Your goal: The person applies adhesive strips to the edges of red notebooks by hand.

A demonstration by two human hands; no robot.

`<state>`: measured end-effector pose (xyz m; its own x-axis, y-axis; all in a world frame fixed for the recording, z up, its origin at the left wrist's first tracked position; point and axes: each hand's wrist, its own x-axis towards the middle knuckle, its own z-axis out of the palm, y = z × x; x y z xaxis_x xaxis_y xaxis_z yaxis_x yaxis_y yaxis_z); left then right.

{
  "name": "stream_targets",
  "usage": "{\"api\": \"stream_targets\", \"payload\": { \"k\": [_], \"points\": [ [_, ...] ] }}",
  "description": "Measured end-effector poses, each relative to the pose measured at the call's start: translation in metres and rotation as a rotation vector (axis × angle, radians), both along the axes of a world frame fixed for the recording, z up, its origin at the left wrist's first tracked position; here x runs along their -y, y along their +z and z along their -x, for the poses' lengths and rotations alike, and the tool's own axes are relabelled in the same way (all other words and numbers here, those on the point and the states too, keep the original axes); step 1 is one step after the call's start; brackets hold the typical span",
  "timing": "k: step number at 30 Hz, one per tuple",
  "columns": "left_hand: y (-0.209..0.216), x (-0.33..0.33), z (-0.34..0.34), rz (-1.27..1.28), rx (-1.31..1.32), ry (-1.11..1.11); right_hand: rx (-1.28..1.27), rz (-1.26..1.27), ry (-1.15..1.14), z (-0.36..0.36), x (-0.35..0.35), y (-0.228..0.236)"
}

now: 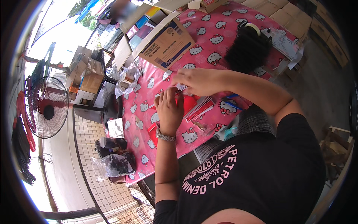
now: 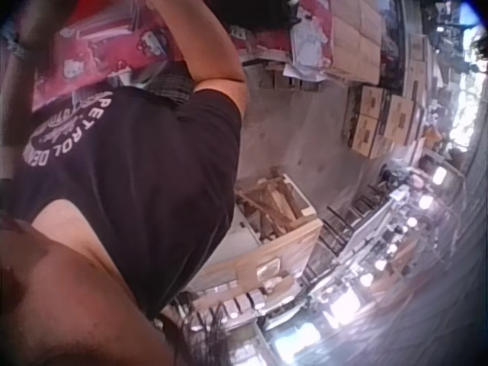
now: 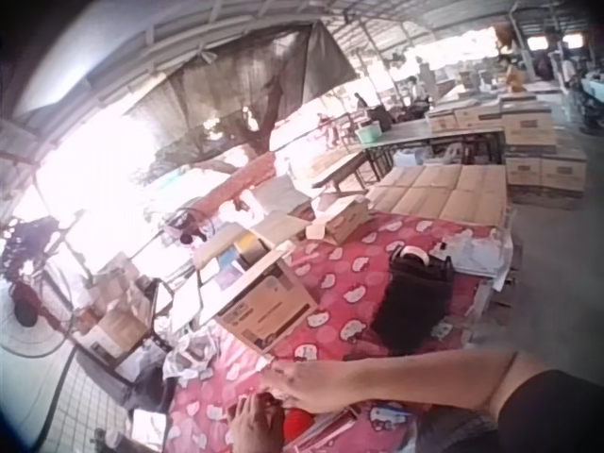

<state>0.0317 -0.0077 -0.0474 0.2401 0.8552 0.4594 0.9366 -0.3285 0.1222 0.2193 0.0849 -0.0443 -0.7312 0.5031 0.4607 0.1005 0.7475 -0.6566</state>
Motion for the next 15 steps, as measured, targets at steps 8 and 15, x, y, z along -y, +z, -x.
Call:
{"api": "stream_targets", "payload": {
  "k": [8, 15],
  "points": [
    [0.002, 0.003, -0.002, -0.127, -0.134, 0.084, 0.479, -0.546, -0.414, -0.031, -0.072, -0.202],
    [-0.026, 0.008, 0.018, -0.084, 0.124, 0.208, 0.008, 0.629, 0.021, -0.016, -0.077, -0.045]
  ]
}}
